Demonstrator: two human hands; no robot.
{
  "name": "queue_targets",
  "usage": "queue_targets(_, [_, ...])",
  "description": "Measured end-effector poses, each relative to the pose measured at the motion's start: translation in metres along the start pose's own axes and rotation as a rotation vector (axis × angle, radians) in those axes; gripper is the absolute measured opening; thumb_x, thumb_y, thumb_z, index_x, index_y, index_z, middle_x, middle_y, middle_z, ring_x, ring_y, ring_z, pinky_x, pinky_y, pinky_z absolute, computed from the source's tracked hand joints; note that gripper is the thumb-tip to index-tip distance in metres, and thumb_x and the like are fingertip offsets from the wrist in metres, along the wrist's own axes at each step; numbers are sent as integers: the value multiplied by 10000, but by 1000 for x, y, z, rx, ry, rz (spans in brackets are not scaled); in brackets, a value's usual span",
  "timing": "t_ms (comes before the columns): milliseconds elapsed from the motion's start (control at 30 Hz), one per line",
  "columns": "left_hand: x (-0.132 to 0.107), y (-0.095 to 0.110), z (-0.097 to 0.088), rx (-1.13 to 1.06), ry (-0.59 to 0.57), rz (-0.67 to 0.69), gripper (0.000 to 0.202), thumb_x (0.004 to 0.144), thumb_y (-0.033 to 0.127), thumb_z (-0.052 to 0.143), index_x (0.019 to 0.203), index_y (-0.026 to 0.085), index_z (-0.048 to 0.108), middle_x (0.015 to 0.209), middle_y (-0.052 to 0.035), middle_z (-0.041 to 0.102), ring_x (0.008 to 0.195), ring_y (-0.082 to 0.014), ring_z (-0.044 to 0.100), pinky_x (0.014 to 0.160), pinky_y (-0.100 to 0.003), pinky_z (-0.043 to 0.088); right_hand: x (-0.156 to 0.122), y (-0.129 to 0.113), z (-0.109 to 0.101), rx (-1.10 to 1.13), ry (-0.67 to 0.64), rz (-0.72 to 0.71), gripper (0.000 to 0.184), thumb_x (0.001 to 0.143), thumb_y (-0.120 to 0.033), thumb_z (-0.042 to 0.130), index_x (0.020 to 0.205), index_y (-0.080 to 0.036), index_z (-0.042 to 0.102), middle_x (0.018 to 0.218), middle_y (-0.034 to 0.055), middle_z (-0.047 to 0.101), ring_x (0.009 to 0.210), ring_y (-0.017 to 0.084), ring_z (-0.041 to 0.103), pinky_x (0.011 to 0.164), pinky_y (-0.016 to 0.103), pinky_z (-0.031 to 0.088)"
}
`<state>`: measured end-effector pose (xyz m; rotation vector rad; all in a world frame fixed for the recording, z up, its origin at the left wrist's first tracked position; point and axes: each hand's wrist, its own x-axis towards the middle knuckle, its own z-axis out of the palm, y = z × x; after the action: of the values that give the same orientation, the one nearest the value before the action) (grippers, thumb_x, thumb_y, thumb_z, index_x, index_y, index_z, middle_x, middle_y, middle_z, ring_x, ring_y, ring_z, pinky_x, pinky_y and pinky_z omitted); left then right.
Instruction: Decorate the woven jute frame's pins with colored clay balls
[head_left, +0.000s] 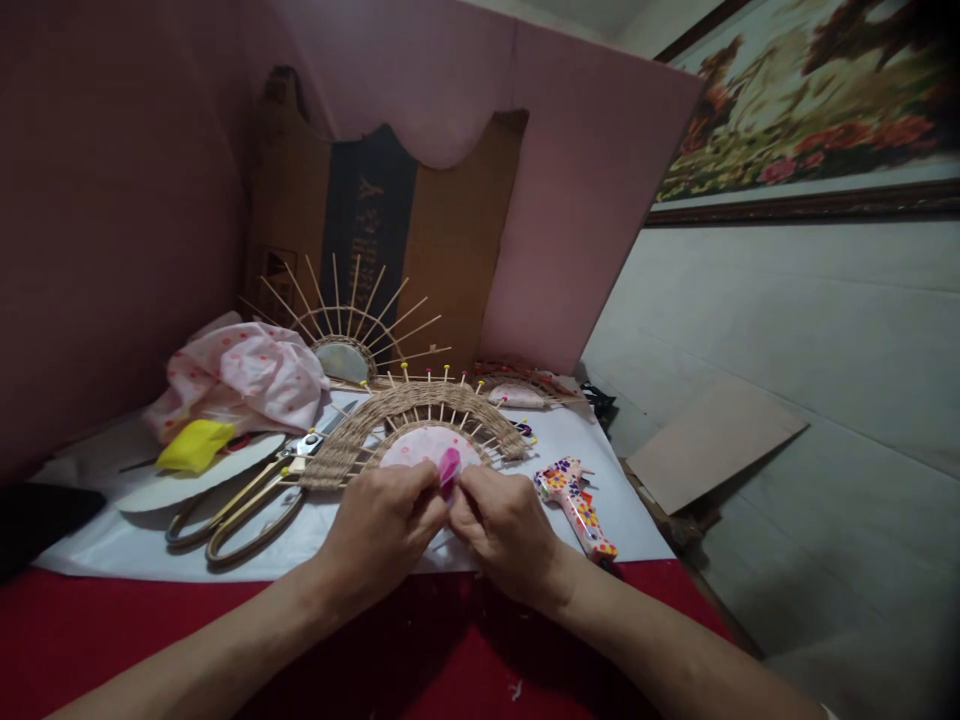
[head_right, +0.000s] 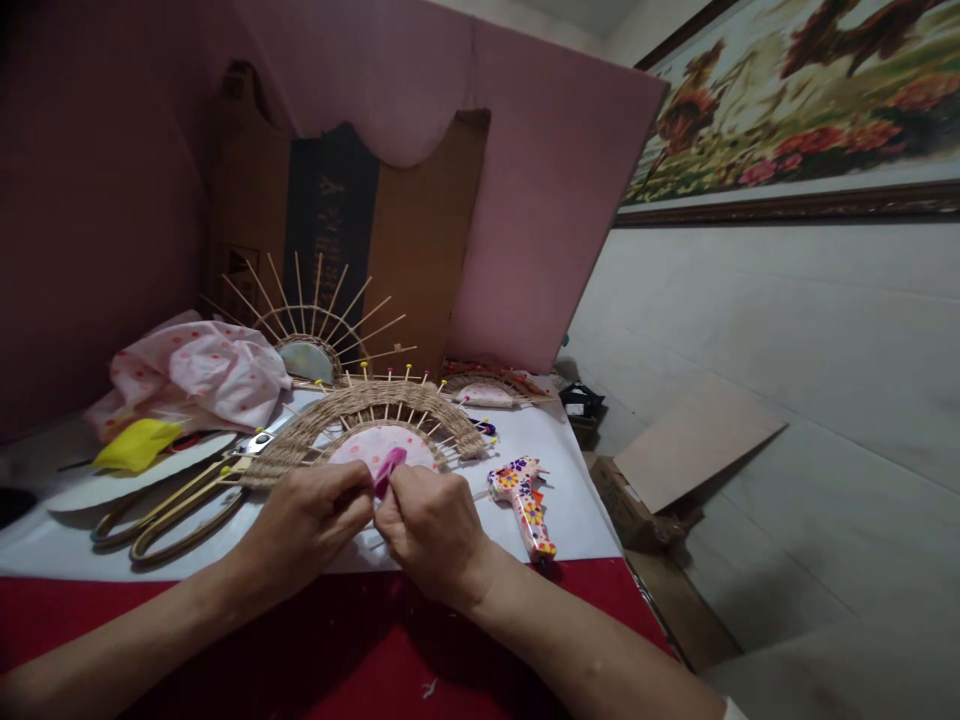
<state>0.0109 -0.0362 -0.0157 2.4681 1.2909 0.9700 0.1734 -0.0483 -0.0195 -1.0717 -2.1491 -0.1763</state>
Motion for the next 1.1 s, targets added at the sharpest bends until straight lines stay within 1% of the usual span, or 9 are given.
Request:
queue_targets(167, [2,2,-8,24,13,-24,200,761,156,465,567,184,423,498,45,417,477,-106,376,520,-267,242,3,3,-2,1,52,90,174,773,-127,474,604,-166,489,542,-10,504,494,94,417,511,241,285])
queue_targets(300, [6,3,-17,-106,63,42,207,833,211,486,628,184,476,558,31,475,515,-117,425,519,-259,317,6,3,-2,351,87,293,171,744,-134,512,582,-173,472,513,-45,474,465,71,416,479,207,324])
queue_targets(367, [9,1,-22,-166,140,114,138,815,302,584,806,173,536,777,-26,582,717,-164,537,650,-293,424,7,2,-2,522,73,401,166,739,-134,515,584,-175,473,512,-48,482,454,68,432,455,195,345])
queue_targets(433, [11,-2,-24,-187,166,225,482,705,380,721,1083,171,508,1101,-103,572,1025,-243,524,862,-382,432,8,1,-4,695,58,469,150,732,-141,535,600,-177,476,530,-47,508,456,68,465,443,190,377])
queue_targets(500, [13,-5,-23,-205,111,282,748,638,400,778,1254,186,410,1282,-139,487,1183,-287,445,970,-440,382,9,0,-7,858,45,496,129,723,-151,567,630,-178,481,550,-51,521,457,68,487,434,188,411])
queue_targets(600, [13,-8,-16,-248,4,277,556,713,316,727,1190,199,465,1210,-109,556,1115,-257,513,928,-416,429,11,-2,-9,979,58,491,83,694,-131,591,686,-173,521,601,-51,541,489,67,519,446,185,455])
queue_targets(700, [11,-9,-8,-229,17,235,302,749,187,655,1025,191,531,1011,-63,630,927,-212,585,802,-367,481,11,-1,-8,953,84,501,97,676,-96,573,742,-165,589,600,-47,569,486,65,534,455,183,470])
queue_targets(867, [12,-12,-2,-160,78,231,326,706,91,621,1012,178,550,957,-58,653,851,-200,598,733,-346,486,10,3,-5,900,85,543,96,713,-135,595,769,-155,670,606,-23,605,460,73,543,450,206,490])
queue_targets(1100, [15,-11,-6,-185,98,235,401,725,139,652,1113,171,558,1064,-97,675,931,-213,630,817,-359,508,9,3,-1,901,166,448,193,706,-140,670,866,-216,748,745,17,652,535,84,557,466,219,490])
